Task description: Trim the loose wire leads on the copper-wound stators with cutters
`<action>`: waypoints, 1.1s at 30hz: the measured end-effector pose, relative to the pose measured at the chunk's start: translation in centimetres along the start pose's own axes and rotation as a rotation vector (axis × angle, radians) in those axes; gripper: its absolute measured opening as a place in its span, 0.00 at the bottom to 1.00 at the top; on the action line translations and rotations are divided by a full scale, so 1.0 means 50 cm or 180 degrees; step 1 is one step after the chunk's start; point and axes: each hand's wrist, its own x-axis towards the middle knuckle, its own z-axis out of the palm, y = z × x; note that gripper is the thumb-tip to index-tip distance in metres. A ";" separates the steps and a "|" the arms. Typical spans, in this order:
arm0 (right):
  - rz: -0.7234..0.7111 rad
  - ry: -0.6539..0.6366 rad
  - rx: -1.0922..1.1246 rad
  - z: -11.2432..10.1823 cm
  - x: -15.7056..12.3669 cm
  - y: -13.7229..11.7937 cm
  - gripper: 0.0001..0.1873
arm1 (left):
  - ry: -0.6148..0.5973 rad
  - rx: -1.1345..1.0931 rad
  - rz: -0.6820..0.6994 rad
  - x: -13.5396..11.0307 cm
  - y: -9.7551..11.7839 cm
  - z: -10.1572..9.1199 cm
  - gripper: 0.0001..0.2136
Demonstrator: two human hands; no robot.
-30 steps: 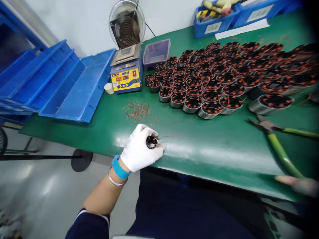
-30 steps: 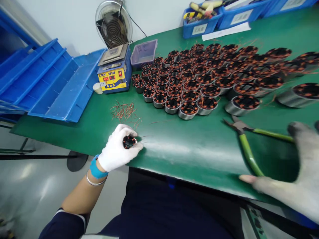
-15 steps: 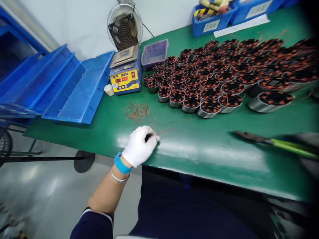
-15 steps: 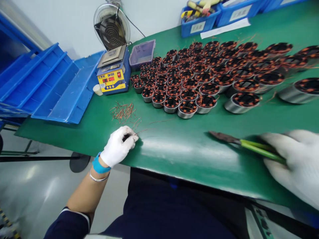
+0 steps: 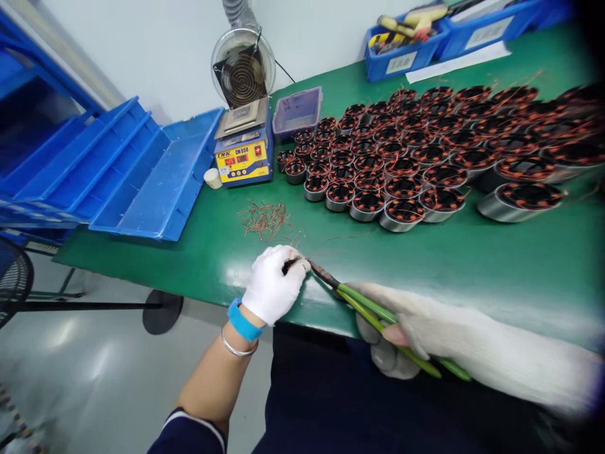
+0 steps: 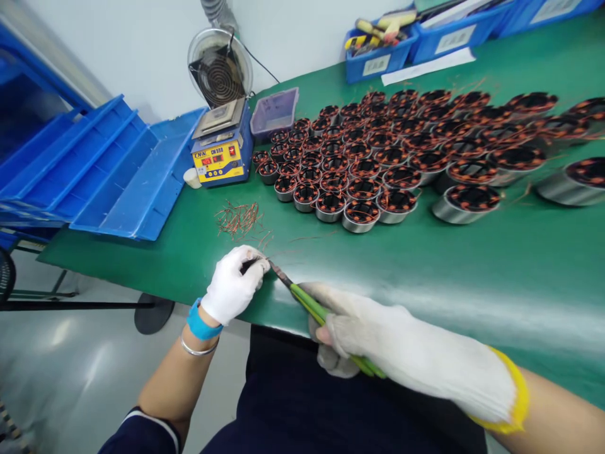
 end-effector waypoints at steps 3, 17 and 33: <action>0.0265 -0.0100 0.0293 -0.001 0.003 -0.009 0.43 | 0.0103 0.0190 0.0145 0.000 -0.001 0.003 0.07; 0.0181 0.0083 0.0296 0.022 -0.001 -0.030 0.39 | 0.0195 0.0464 0.0299 -0.002 -0.003 0.011 0.07; 0.0546 0.0087 -0.0197 0.019 0.021 -0.067 0.32 | 0.0211 0.0491 0.0274 0.000 0.001 0.010 0.08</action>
